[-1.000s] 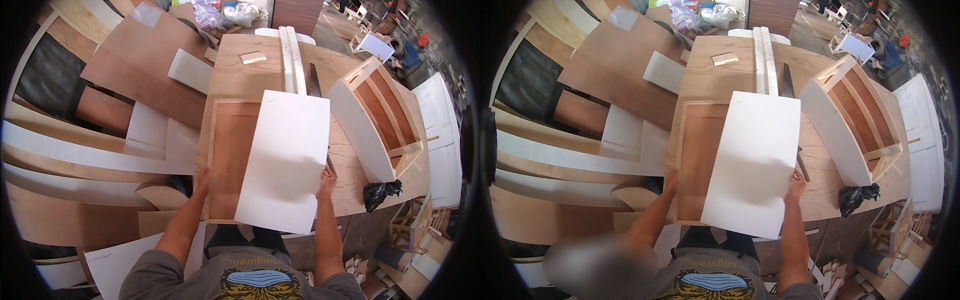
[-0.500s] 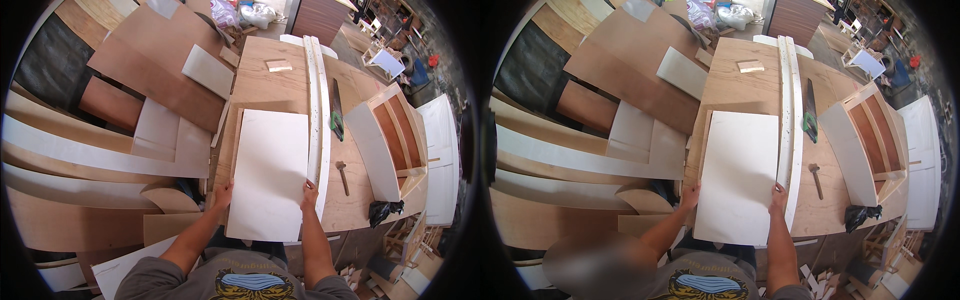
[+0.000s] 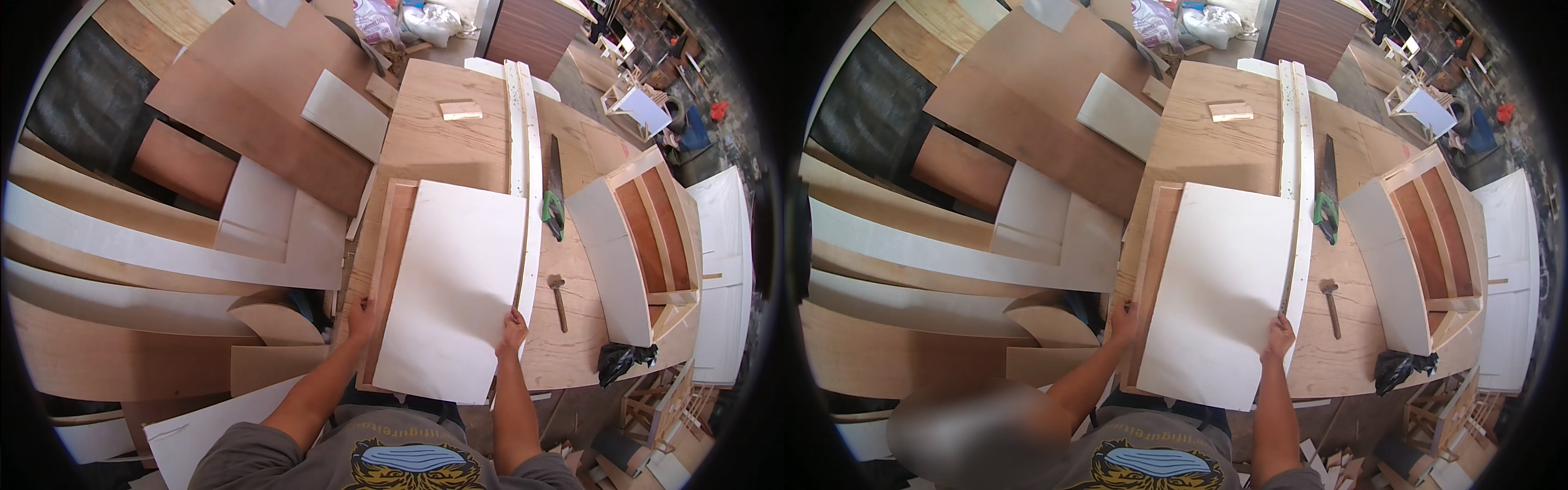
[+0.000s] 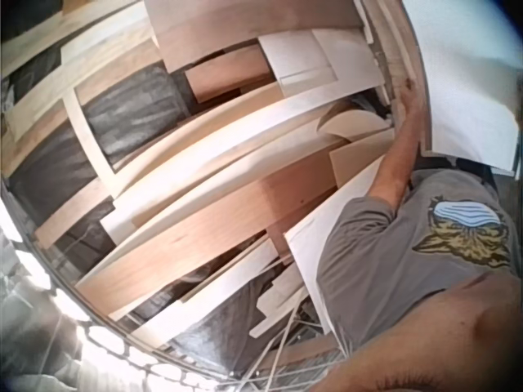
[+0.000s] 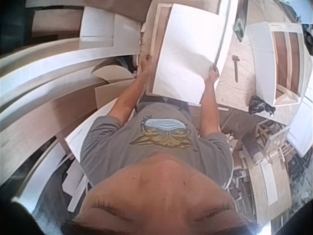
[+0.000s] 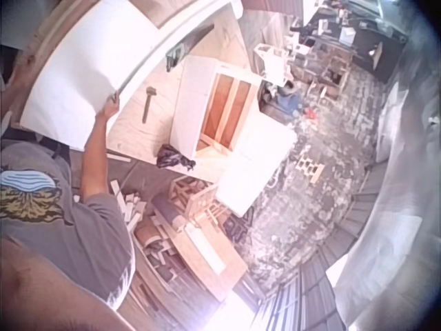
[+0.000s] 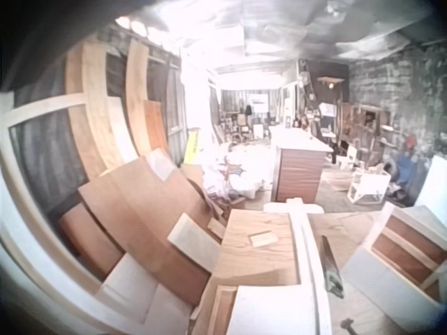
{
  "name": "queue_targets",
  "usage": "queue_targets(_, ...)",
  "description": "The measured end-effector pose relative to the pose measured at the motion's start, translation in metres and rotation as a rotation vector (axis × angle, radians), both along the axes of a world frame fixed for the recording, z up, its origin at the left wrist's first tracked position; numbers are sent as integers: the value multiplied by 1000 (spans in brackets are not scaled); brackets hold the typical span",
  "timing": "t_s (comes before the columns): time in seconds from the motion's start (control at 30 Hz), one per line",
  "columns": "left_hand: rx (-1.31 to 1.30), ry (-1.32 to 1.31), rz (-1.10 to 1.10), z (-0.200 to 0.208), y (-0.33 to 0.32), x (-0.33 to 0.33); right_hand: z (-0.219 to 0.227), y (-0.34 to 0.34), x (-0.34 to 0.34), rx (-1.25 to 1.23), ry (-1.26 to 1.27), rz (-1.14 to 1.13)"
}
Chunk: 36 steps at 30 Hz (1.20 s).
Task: The person assembles a wooden box by hammering nails into the corners and using a saw to trim a piece of white board.
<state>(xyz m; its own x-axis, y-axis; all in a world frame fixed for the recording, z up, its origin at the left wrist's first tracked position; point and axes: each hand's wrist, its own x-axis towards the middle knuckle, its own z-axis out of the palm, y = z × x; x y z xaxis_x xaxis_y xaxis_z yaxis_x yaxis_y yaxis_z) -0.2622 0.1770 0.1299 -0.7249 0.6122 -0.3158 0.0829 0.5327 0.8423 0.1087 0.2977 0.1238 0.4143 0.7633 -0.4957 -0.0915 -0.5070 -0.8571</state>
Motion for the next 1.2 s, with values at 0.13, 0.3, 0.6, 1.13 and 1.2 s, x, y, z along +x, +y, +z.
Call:
queue_targets(0.13,-329,111,-142,-17,4,-33,1,3,30,29,76,-125)
queue_targets(0.3,-325,172,-64,44,38,-29,6,1,101,-7,75,-365)
queue_targets(0.6,-499,465,-160,95,80,-87,-11,-11,191,22,-65,-320)
queue_targets(1.13,-311,690,-182,184,38,-204,-56,44,61,175,-339,17)
queue_targets(1.2,-316,661,-182,199,33,-200,-28,42,18,67,-526,128)
